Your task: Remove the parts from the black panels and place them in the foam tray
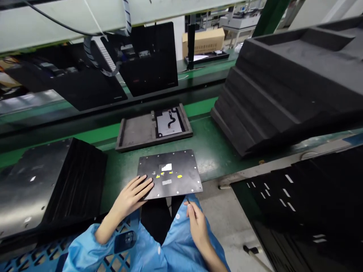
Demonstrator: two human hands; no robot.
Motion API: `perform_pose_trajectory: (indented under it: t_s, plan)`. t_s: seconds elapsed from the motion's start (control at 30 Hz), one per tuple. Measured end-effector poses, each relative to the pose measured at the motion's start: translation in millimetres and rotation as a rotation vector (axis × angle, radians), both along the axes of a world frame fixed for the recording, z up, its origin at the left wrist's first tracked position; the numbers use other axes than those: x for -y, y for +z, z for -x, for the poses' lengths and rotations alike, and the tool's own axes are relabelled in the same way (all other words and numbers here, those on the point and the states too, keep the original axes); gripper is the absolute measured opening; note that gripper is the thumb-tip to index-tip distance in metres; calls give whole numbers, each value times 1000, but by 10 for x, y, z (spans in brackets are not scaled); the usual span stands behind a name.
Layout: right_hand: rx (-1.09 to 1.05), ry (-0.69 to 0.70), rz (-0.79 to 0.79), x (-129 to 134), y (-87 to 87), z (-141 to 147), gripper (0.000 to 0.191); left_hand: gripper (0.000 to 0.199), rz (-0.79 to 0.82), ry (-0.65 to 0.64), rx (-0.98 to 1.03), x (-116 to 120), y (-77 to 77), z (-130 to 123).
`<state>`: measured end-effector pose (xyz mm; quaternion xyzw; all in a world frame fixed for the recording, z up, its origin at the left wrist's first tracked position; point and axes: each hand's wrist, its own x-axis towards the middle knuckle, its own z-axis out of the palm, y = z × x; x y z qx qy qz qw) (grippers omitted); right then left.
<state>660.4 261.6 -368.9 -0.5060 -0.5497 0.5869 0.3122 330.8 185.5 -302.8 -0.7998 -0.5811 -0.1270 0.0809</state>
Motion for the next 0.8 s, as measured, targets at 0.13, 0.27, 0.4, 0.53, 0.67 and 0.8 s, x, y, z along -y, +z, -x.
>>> perform_pose_trajectory:
  t_s: [0.13,0.27,0.4,0.53,0.67,0.8]
  plan:
    - [19,-18,39,-5,-31,-17,58,56,-130,-32,12,79,0,-172]
    - [7,-41,64,-27,-29,-13,58,61,-167,-1,94,58,43,-317]
    - [22,-28,43,-39,-66,-16,58,85,49,85,84,-269,125,-412]
    - [34,-20,6,-36,-193,-50,57,126,287,158,112,-668,201,-472]
    - [38,-10,-55,-51,-309,-73,53,115,362,193,225,-957,263,-435]
    - [41,10,-100,-56,-330,-88,49,81,276,355,251,-1234,232,-415]
